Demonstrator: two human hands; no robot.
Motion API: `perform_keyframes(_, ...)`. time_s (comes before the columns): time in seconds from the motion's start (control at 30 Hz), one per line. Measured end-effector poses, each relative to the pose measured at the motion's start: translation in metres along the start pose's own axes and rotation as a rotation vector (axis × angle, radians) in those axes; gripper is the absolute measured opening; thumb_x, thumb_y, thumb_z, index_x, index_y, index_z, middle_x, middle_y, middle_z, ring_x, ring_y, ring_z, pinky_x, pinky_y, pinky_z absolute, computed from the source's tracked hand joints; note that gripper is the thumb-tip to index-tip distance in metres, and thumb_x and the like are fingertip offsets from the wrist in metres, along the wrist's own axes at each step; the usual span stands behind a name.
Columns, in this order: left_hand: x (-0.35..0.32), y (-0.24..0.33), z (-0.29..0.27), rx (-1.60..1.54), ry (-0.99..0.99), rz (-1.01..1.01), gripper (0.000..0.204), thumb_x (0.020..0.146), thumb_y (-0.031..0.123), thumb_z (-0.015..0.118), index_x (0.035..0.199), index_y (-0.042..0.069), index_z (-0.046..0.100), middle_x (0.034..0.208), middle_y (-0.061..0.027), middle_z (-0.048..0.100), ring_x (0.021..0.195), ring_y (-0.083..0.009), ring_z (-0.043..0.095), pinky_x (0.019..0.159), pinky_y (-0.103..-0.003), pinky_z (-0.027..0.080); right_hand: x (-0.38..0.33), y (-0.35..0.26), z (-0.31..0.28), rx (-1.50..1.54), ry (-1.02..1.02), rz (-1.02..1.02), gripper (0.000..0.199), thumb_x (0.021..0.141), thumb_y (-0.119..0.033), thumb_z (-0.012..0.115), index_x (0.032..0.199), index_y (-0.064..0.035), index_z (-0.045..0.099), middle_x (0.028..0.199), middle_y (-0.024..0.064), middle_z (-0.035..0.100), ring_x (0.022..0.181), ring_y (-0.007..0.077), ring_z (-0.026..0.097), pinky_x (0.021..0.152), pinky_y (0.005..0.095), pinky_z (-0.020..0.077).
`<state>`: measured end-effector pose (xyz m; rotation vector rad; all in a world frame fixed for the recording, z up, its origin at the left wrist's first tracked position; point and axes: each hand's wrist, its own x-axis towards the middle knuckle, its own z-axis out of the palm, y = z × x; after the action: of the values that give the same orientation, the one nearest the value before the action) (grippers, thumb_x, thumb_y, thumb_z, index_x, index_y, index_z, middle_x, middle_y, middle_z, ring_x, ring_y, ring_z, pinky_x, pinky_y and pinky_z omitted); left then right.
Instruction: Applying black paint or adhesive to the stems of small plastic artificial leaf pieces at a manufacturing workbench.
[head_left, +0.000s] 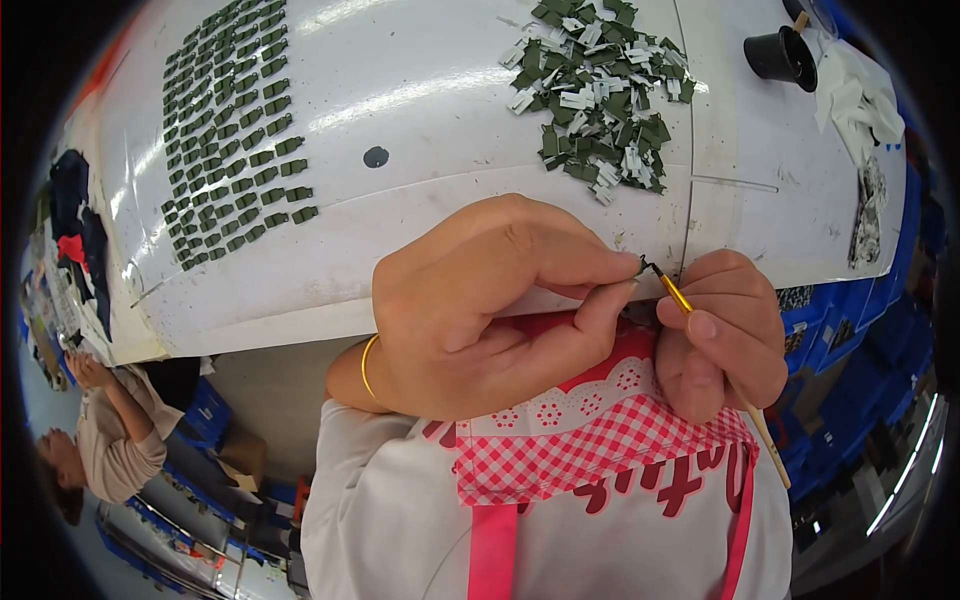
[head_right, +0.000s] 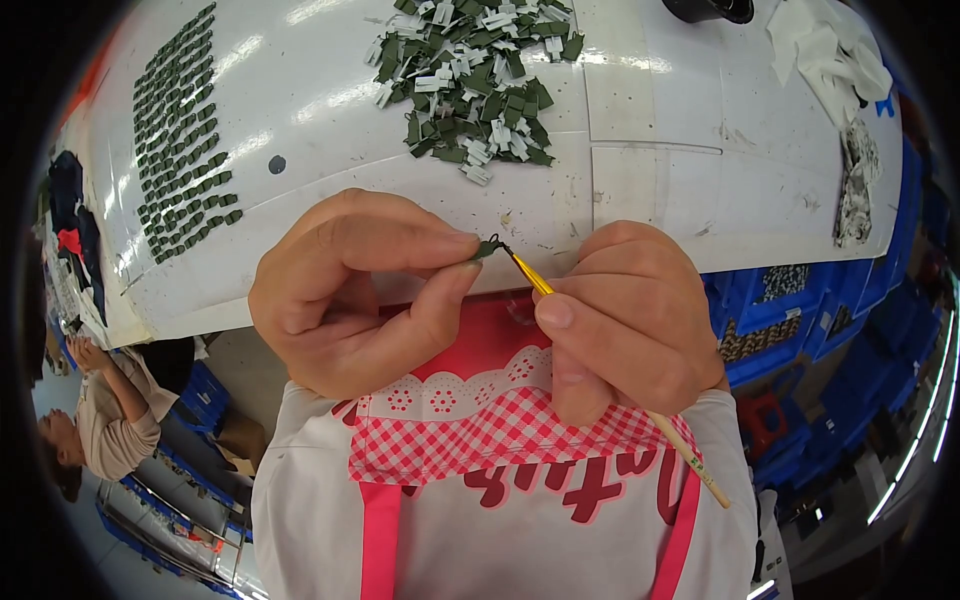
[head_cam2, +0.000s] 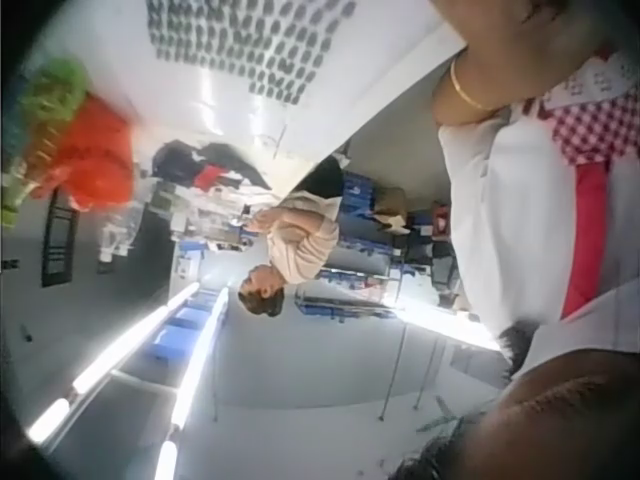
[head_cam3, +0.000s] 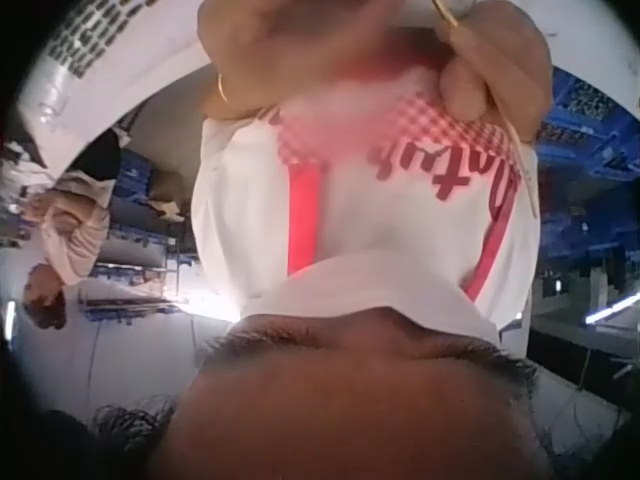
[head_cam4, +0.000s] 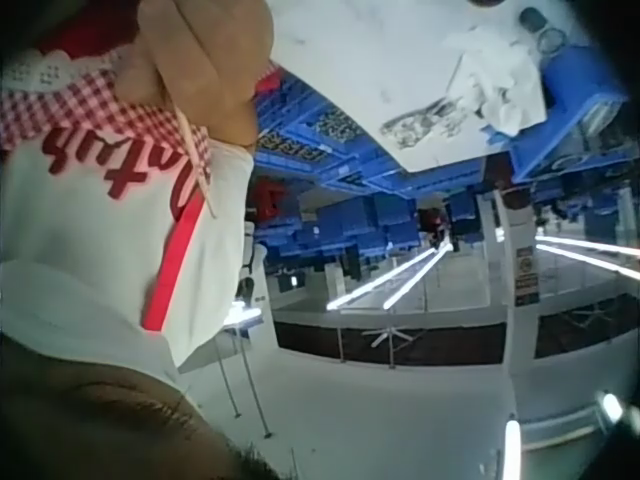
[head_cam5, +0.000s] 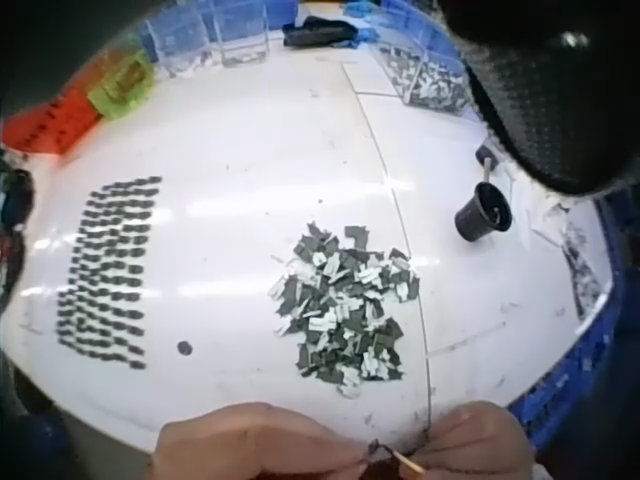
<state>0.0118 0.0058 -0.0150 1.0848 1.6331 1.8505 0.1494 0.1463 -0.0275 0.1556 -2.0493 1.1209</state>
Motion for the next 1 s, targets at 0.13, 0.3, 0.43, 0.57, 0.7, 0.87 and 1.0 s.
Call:
perform_keyframes(0.13, -0.0002, -0.0002, 0.0000, -0.006, 0.002, 0.008, 0.027, 0.061, -0.014, 0.068, 0.085, -0.003, 0.069, 0.085, -0.0123, 0.067, 0.061, -0.0118, 0.054, 0.054, -0.018, 0.041, 0.0001, -0.0001, -0.0011, 0.004, -0.013, 0.005, 0.025, 0.071, -0.005, 0.058, 0.094, 0.0022, 0.064, 0.082, 0.0135, 0.064, 0.063, 0.0199, 0.055, 0.055, 0.0335, 0.0476)
perform_keyframes(0.3, -0.0006, 0.0012, 0.0000, -0.019, 0.007, -0.008, 0.027, 0.061, -0.014, 0.068, 0.085, -0.003, 0.069, 0.085, -0.0122, 0.067, 0.061, -0.0117, 0.055, 0.055, -0.018, 0.041, 0.0002, -0.0012, 0.0006, -0.014, -0.018, 0.008, 0.023, 0.076, -0.009, 0.054, 0.095, 0.0016, 0.062, 0.078, 0.0152, 0.064, 0.059, 0.0193, 0.053, 0.053, 0.0335, 0.0452)
perform_keyframes(0.43, -0.0009, 0.0012, 0.0001, -0.021, 0.009, -0.017, 0.027, 0.061, -0.014, 0.068, 0.085, -0.003, 0.069, 0.085, -0.0123, 0.067, 0.062, -0.0118, 0.055, 0.055, -0.018, 0.042, -0.0006, -0.0010, 0.0016, -0.023, -0.003, 0.007, 0.022, 0.079, -0.011, 0.052, 0.096, 0.0012, 0.060, 0.075, 0.0161, 0.064, 0.057, 0.0190, 0.051, 0.052, 0.0336, 0.0440)
perform_keyframes(0.57, -0.0009, 0.0001, 0.0006, -0.013, 0.011, -0.004, 0.027, 0.061, -0.015, 0.068, 0.085, -0.003, 0.069, 0.085, -0.0123, 0.067, 0.061, -0.0117, 0.055, 0.054, -0.018, 0.041, -0.0015, 0.0004, 0.0007, 0.022, 0.014, 0.005, 0.027, 0.069, -0.006, 0.058, 0.094, 0.0024, 0.064, 0.081, 0.0136, 0.063, 0.061, 0.0196, 0.054, 0.054, 0.0333, 0.0472)
perform_keyframes(0.7, -0.0009, 0.0006, 0.0013, -0.021, 0.016, -0.015, 0.027, 0.061, -0.014, 0.068, 0.085, -0.002, 0.069, 0.085, -0.0123, 0.067, 0.061, -0.0114, 0.054, 0.054, -0.018, 0.041, -0.0001, -0.0003, -0.0001, 0.007, -0.006, 0.014, 0.027, 0.069, -0.006, 0.058, 0.094, 0.0023, 0.064, 0.080, 0.0133, 0.063, 0.060, 0.0196, 0.054, 0.054, 0.0334, 0.0472)
perform_keyframes(0.87, -0.0004, 0.0009, 0.0015, -0.006, 0.018, -0.004, 0.026, 0.061, -0.014, 0.068, 0.085, -0.002, 0.069, 0.085, -0.0122, 0.067, 0.060, -0.0112, 0.054, 0.053, -0.017, 0.040, 0.0001, -0.0015, -0.0009, 0.003, -0.017, 0.031, 0.027, 0.069, -0.006, 0.058, 0.094, 0.0024, 0.064, 0.079, 0.0130, 0.063, 0.060, 0.0196, 0.053, 0.054, 0.0334, 0.0471)
perform_keyframes(1.0, -0.0008, 0.0014, 0.0020, -0.012, 0.024, -0.009, 0.026, 0.061, -0.014, 0.068, 0.084, -0.002, 0.069, 0.085, -0.0121, 0.067, 0.060, -0.0111, 0.054, 0.053, -0.017, 0.040, -0.0006, -0.0004, 0.0007, 0.005, 0.010, 0.008, 0.027, 0.069, -0.006, 0.058, 0.094, 0.0025, 0.064, 0.079, 0.0129, 0.063, 0.060, 0.0195, 0.053, 0.054, 0.0334, 0.0469)
